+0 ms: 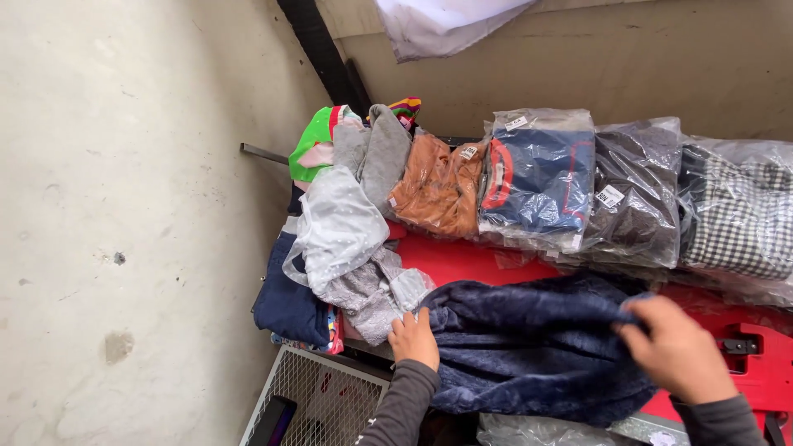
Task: The person folds an orange t-shirt and places it into a clear plastic bag, then seals the bag using a red handheld heat sealer. The person then folds a dark blue robe and places it into another clear plastic bag, seals it, and stacks the packaged items on the table.
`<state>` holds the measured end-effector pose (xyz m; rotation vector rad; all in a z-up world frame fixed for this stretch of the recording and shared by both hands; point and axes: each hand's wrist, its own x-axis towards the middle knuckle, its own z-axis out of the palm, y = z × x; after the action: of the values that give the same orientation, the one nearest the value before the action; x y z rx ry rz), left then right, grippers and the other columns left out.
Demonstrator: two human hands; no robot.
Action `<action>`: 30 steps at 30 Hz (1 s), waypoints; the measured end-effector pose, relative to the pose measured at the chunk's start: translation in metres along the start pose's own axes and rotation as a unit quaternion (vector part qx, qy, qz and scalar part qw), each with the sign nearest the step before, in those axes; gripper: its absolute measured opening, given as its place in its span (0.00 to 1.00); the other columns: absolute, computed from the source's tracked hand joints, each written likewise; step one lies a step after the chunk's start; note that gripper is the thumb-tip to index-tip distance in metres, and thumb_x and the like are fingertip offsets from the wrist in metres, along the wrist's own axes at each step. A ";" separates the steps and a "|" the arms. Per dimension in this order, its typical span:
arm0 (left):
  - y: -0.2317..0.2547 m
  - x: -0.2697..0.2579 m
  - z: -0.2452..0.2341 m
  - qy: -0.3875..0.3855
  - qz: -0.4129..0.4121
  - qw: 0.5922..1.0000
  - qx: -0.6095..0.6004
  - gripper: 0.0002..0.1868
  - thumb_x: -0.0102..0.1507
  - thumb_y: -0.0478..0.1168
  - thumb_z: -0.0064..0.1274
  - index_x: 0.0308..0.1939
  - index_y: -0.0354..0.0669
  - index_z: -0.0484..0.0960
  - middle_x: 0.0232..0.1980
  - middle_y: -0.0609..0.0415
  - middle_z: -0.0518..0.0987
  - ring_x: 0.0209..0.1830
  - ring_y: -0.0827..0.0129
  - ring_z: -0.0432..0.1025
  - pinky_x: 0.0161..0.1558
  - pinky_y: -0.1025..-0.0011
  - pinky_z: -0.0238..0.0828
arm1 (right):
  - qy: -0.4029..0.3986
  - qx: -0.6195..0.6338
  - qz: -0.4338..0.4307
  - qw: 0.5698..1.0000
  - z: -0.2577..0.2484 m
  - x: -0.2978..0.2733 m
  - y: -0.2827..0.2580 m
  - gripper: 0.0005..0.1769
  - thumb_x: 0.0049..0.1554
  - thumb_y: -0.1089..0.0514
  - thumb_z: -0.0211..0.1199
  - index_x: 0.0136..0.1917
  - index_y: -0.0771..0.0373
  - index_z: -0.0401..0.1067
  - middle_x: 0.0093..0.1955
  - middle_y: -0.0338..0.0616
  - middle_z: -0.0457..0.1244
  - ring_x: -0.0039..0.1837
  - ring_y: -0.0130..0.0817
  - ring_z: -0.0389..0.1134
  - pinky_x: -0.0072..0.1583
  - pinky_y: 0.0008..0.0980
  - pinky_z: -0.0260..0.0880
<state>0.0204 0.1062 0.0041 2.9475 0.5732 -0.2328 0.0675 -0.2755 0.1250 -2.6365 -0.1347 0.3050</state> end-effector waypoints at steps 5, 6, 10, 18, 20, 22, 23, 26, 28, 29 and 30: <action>0.035 0.009 -0.037 0.046 0.136 0.987 -0.067 0.51 0.47 0.25 0.53 0.75 0.48 0.59 0.77 0.44 0.57 0.73 0.34 0.52 0.70 0.33 0.47 | 0.215 0.162 -0.135 0.953 0.000 0.002 -0.012 0.41 0.54 0.71 0.49 0.81 0.62 0.51 0.90 0.55 0.30 0.90 0.45 0.30 0.80 0.43 0.37; 0.042 0.015 -0.030 0.069 0.190 0.975 -0.091 0.44 0.54 0.32 0.53 0.75 0.49 0.61 0.78 0.44 0.58 0.74 0.37 0.52 0.70 0.38 0.48 | 0.275 0.101 -0.138 0.946 0.021 0.013 0.004 0.30 0.54 0.71 0.52 0.70 0.66 0.63 0.77 0.56 0.49 0.79 0.48 0.48 0.78 0.43 0.50; 0.059 0.053 0.016 0.009 0.138 0.985 -0.108 0.52 0.61 0.54 0.61 0.82 0.55 0.46 0.82 0.48 0.52 0.80 0.44 0.45 0.73 0.44 0.42 | 0.150 -0.030 0.040 0.987 0.120 0.029 0.076 0.45 0.47 0.39 0.67 0.72 0.60 0.64 0.75 0.55 0.56 0.67 0.63 0.65 0.69 0.56 0.65; 0.031 0.072 0.026 -0.003 0.084 0.989 -0.122 0.15 0.60 0.43 0.44 0.44 0.38 0.79 0.47 0.39 0.79 0.50 0.38 0.71 0.54 0.44 0.68 | -0.250 -0.142 0.256 0.923 0.097 -0.021 0.120 0.36 0.45 0.26 0.72 0.59 0.47 0.79 0.60 0.42 0.76 0.64 0.37 0.77 0.64 0.32 0.75; 0.032 0.074 0.018 0.041 0.102 0.985 -0.136 0.15 0.55 0.39 0.47 0.45 0.39 0.76 0.48 0.40 0.75 0.52 0.39 0.68 0.55 0.44 0.66 | -0.194 -0.110 0.294 0.929 0.077 -0.024 0.097 0.46 0.44 0.19 0.70 0.63 0.52 0.77 0.62 0.46 0.76 0.65 0.42 0.77 0.64 0.36 0.74; 0.037 0.074 -0.003 -0.160 0.075 0.932 -0.318 0.37 0.54 0.46 0.55 0.64 0.46 0.60 0.63 0.39 0.72 0.62 0.45 0.71 0.66 0.59 0.62 | 0.152 -0.009 0.089 0.984 0.070 -0.022 0.071 0.59 0.37 0.30 0.74 0.72 0.66 0.66 0.74 0.60 0.60 0.78 0.53 0.58 0.74 0.54 0.59; 0.037 0.078 0.005 -0.159 0.075 0.932 -0.318 0.37 0.54 0.46 0.55 0.64 0.46 0.60 0.63 0.39 0.72 0.62 0.45 0.71 0.66 0.59 0.62 | 0.153 -0.009 0.089 0.984 0.063 -0.014 0.059 0.59 0.37 0.30 0.74 0.72 0.66 0.66 0.74 0.60 0.60 0.78 0.53 0.58 0.74 0.54 0.59; 0.041 0.080 0.001 -0.185 0.044 0.935 -0.300 0.43 0.52 0.59 0.64 0.66 0.47 0.66 0.62 0.43 0.78 0.63 0.48 0.73 0.64 0.60 0.66 | -0.113 -0.025 0.241 0.964 0.060 0.009 0.059 0.60 0.48 0.42 0.76 0.84 0.37 0.43 0.70 0.54 0.68 0.71 0.56 0.70 0.69 0.50 0.69; 0.045 0.068 -0.040 -0.275 0.165 0.907 -0.275 0.30 0.54 0.58 0.60 0.57 0.50 0.83 0.54 0.53 0.85 0.54 0.61 0.78 0.58 0.70 0.70 | -0.236 -0.159 0.176 0.942 0.079 0.032 0.101 0.24 0.44 0.34 0.76 0.52 0.41 0.84 0.53 0.35 0.78 0.59 0.32 0.79 0.58 0.28 0.75; 0.046 0.068 -0.064 -0.271 0.165 0.908 -0.275 0.30 0.54 0.58 0.60 0.57 0.50 0.83 0.54 0.53 0.85 0.54 0.61 0.78 0.58 0.70 0.70 | -0.233 -0.159 0.174 0.944 0.039 0.033 0.068 0.24 0.44 0.34 0.76 0.52 0.41 0.84 0.53 0.35 0.78 0.59 0.32 0.79 0.58 0.28 0.75; 0.045 0.063 -0.085 -0.292 0.201 0.882 -0.309 0.28 0.53 0.56 0.62 0.53 0.49 0.84 0.50 0.56 0.85 0.50 0.68 0.77 0.55 0.73 0.70 | -0.255 -0.086 0.197 0.943 0.002 0.027 0.037 0.19 0.45 0.42 0.79 0.49 0.49 0.88 0.47 0.35 0.80 0.49 0.30 0.79 0.52 0.25 0.75</action>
<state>0.1061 0.1003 0.0808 2.1385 -0.0595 -0.7022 0.0952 -0.3032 0.1009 -2.6770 0.2149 1.1584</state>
